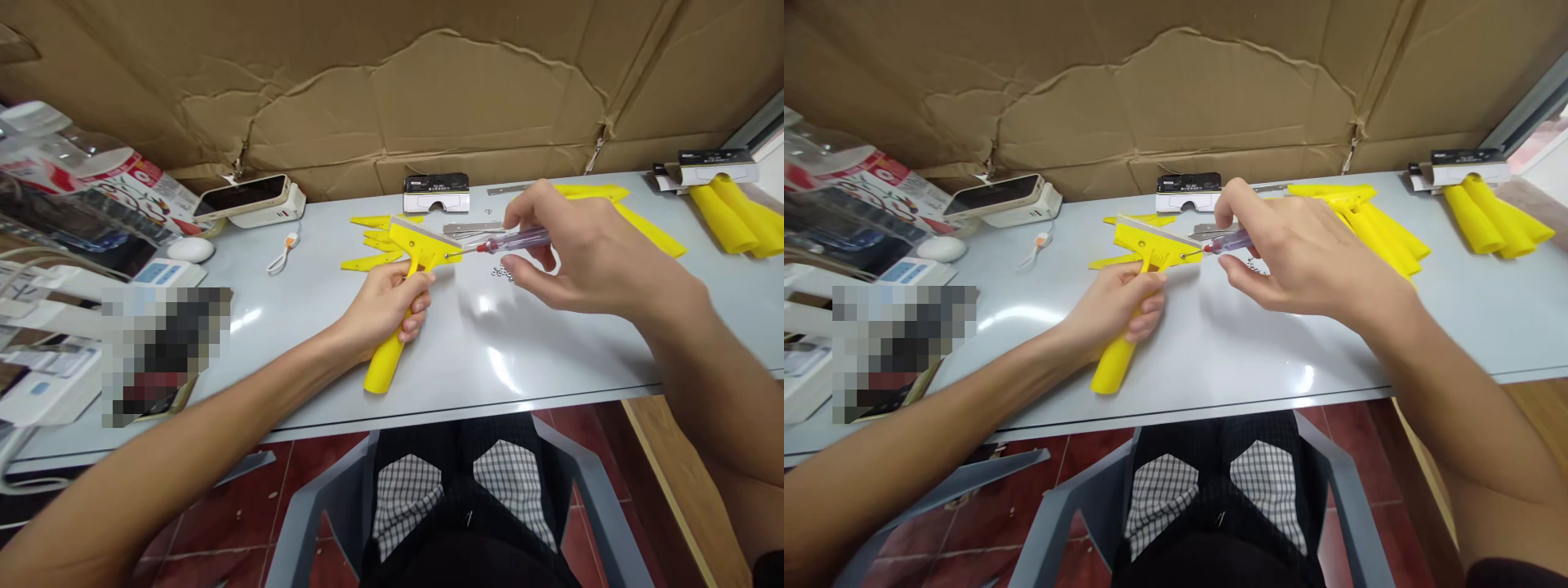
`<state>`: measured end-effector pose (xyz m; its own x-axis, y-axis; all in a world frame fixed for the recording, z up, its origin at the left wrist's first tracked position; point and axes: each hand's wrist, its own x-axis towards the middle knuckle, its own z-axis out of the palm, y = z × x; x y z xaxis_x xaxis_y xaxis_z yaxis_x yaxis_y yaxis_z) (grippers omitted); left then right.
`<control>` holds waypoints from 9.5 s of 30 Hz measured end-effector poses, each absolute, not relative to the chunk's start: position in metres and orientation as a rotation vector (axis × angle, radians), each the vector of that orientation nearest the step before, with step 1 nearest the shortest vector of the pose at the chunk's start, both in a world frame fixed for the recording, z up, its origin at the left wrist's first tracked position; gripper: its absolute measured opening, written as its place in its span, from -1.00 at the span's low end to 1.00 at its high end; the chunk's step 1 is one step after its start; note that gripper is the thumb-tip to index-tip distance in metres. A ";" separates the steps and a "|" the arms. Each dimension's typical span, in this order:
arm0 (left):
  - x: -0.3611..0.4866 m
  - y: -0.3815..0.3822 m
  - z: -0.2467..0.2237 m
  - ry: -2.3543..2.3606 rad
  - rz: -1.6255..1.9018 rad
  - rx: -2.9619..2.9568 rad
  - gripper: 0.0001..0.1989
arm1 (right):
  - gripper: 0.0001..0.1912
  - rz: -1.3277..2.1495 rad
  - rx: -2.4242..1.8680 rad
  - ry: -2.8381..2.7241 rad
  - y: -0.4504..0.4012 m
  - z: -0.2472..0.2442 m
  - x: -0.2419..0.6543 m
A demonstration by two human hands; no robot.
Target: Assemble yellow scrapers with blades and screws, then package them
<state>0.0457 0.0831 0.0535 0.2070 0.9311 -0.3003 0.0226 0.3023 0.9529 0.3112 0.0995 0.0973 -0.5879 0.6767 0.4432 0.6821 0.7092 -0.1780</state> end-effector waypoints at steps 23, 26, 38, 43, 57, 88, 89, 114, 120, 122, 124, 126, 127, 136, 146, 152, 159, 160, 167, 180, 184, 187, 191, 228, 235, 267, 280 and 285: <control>0.047 0.082 0.056 1.195 0.834 1.051 -0.77 | -0.76 -0.080 -1.083 -2.414 0.105 0.095 0.313; 0.047 0.083 0.056 1.199 0.829 1.052 -0.77 | -0.69 0.047 -1.048 -2.416 0.101 0.097 0.313; 0.047 0.083 0.056 1.185 0.835 1.060 -0.77 | -0.78 -0.044 -1.068 -2.427 0.104 0.096 0.312; 0.047 0.083 0.056 1.197 0.828 1.055 -0.75 | -0.70 0.072 -1.091 -2.452 0.098 0.100 0.311; 0.047 0.084 0.055 1.192 0.834 1.053 -0.74 | -0.71 0.068 -1.072 -2.459 0.097 0.101 0.311; 0.047 0.083 0.055 1.198 0.829 1.052 -0.76 | -0.76 0.042 -1.036 -2.422 0.102 0.097 0.312; 0.047 0.083 0.055 1.196 0.832 1.054 -0.76 | -0.78 0.029 -1.054 -2.413 0.104 0.096 0.313; 0.047 0.083 0.056 1.197 0.835 1.058 -0.78 | -0.72 0.102 -1.034 -2.446 0.099 0.098 0.312; 0.048 0.083 0.056 1.197 0.836 1.046 -0.77 | -0.78 0.045 -1.094 -2.420 0.102 0.096 0.313; 0.048 0.083 0.056 1.199 0.831 1.047 -0.77 | -0.79 0.027 -1.112 -2.435 0.101 0.097 0.312; 0.047 0.083 0.056 1.203 0.829 1.047 -0.77 | -0.75 0.051 -1.089 -2.456 0.099 0.098 0.312; 0.047 0.083 0.056 1.202 0.826 1.048 -0.76 | -0.67 0.089 -1.045 -2.467 0.099 0.099 0.312; 0.047 0.084 0.055 1.201 0.824 1.049 -0.76 | -0.67 0.093 -1.017 -2.462 0.099 0.098 0.312; 0.047 0.084 0.055 1.199 0.819 1.052 -0.76 | -0.77 0.013 -1.085 -2.364 0.102 0.095 0.313; 0.047 0.084 0.056 1.209 0.815 1.049 -0.77 | -0.70 0.076 -1.051 -2.415 0.104 0.093 0.316; 0.047 0.084 0.057 1.206 0.821 1.048 -0.75 | -0.71 0.031 -1.164 -2.432 0.104 0.098 0.316; 0.047 0.084 0.056 1.207 0.823 1.041 -0.75 | -0.71 0.065 -1.136 -2.452 0.100 0.100 0.314; 0.047 0.084 0.056 1.208 0.824 1.042 -0.75 | -0.73 0.062 -1.148 -2.441 0.101 0.100 0.314; 0.047 0.083 0.057 1.209 0.823 1.049 -0.74 | -0.68 0.015 -1.129 -2.488 0.101 0.100 0.314; 0.047 0.083 0.057 1.201 0.821 1.060 -0.77 | -0.72 0.040 -1.112 -2.471 0.098 0.100 0.312; 0.047 0.084 0.057 1.208 0.825 1.055 -0.75 | -0.66 0.102 -1.129 -2.475 0.095 0.101 0.311; 0.046 0.084 0.055 1.201 0.824 1.056 -0.75 | -0.69 0.087 -1.118 -2.443 0.099 0.098 0.313; 0.046 0.084 0.055 1.197 0.822 1.062 -0.76 | -0.71 0.042 -1.126 -2.437 0.102 0.097 0.315; 0.047 0.084 0.054 1.202 0.826 1.073 -0.76 | -0.70 -0.122 -1.203 -2.502 0.098 0.098 0.309; 0.048 0.083 0.056 1.188 0.841 1.038 -0.75 | -0.70 -0.112 -1.080 -2.497 0.096 0.098 0.309; 0.045 0.085 0.053 1.180 0.817 1.087 -0.76 | -0.54 -0.020 -1.508 -2.619 0.100 0.102 0.301; 0.045 0.086 0.053 1.115 0.831 1.033 -0.77 | -0.68 0.058 -1.419 -2.573 0.126 0.090 0.319; 0.045 0.087 0.051 1.105 0.845 1.022 -0.87 | -0.67 -0.039 -1.667 -2.503 0.139 0.083 0.327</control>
